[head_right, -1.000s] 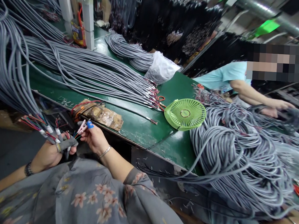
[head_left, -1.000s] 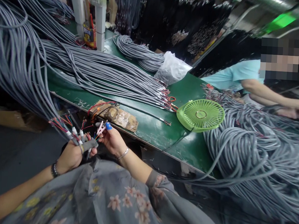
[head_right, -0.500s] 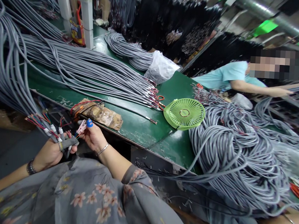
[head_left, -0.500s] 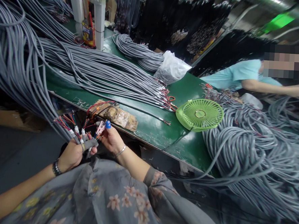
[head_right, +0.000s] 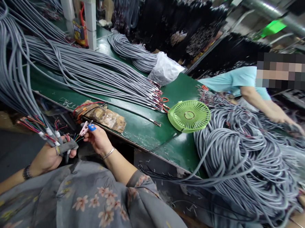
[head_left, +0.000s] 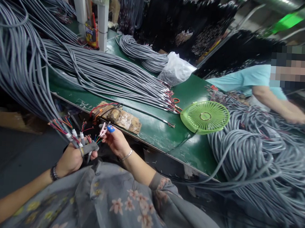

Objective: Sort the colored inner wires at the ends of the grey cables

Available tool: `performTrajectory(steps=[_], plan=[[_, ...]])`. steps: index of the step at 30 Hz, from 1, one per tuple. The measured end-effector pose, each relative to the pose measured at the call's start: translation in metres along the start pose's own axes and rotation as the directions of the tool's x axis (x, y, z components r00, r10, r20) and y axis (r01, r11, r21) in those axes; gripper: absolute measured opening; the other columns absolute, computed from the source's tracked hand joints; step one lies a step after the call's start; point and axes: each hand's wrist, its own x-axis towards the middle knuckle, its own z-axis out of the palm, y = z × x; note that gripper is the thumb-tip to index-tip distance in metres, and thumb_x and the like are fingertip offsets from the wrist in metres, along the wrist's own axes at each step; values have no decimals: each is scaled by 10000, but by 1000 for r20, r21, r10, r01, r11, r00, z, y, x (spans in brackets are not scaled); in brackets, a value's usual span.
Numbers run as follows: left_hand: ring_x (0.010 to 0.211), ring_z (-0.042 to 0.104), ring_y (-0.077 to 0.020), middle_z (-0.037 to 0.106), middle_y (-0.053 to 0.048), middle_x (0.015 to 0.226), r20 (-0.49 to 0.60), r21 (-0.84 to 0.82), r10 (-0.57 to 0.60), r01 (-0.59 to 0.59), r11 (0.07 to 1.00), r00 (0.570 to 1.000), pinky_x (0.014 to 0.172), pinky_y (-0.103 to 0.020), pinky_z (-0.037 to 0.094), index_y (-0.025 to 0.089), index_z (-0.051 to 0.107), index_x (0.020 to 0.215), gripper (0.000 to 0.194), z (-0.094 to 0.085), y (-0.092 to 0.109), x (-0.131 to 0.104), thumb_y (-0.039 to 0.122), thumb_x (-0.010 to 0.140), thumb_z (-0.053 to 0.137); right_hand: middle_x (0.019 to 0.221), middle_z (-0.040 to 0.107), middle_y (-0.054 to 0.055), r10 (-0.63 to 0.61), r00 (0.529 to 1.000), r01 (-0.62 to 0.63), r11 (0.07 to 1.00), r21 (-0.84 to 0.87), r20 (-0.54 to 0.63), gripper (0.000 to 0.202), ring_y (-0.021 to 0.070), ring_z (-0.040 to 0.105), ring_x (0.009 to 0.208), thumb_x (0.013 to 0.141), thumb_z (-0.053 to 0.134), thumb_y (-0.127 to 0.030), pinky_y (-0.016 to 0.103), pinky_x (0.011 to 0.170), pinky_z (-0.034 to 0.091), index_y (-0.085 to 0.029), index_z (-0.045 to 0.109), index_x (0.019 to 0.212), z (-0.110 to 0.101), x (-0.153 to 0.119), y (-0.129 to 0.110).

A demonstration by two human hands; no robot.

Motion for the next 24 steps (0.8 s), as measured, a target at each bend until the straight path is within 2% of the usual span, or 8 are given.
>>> performTrajectory(steps=[6,12,16,19,24], plan=[[404,591,-130,679,15,475,-14,-36,-6,5,999,1000,424,-230,486,182,668,533,328,6,2,5,265,340,920,743,677,8,95,995,-96,995,7,34,389,102,549,611,853,727,-557,217,576,480,-170,708,872,0,7,1],[397,576,-133,653,15,429,-3,25,-6,6,1000,1000,425,-224,471,190,655,549,342,5,-2,10,303,366,921,722,683,1,89,996,-88,994,66,-12,373,110,588,653,834,761,-540,228,645,495,-171,709,849,3,11,5],[404,582,-134,662,11,444,-6,32,-2,3,999,1000,431,-226,475,188,661,543,347,5,-2,9,317,357,924,709,659,3,99,995,-99,994,44,5,440,118,583,644,866,690,-603,226,603,479,-170,676,789,5,10,4],[411,585,-131,668,0,447,8,46,-4,3,999,1000,443,-225,481,181,678,544,330,1,-2,5,341,388,921,751,679,20,127,992,-127,991,44,19,438,120,586,648,897,649,-600,224,585,479,-169,684,831,5,8,0],[443,606,-126,680,-6,470,-12,58,27,-26,998,1000,461,-210,497,171,687,551,311,-2,-2,-2,332,415,915,677,649,-2,80,997,-80,996,46,6,375,99,553,594,871,718,-534,201,554,476,-162,690,829,3,4,-2]])
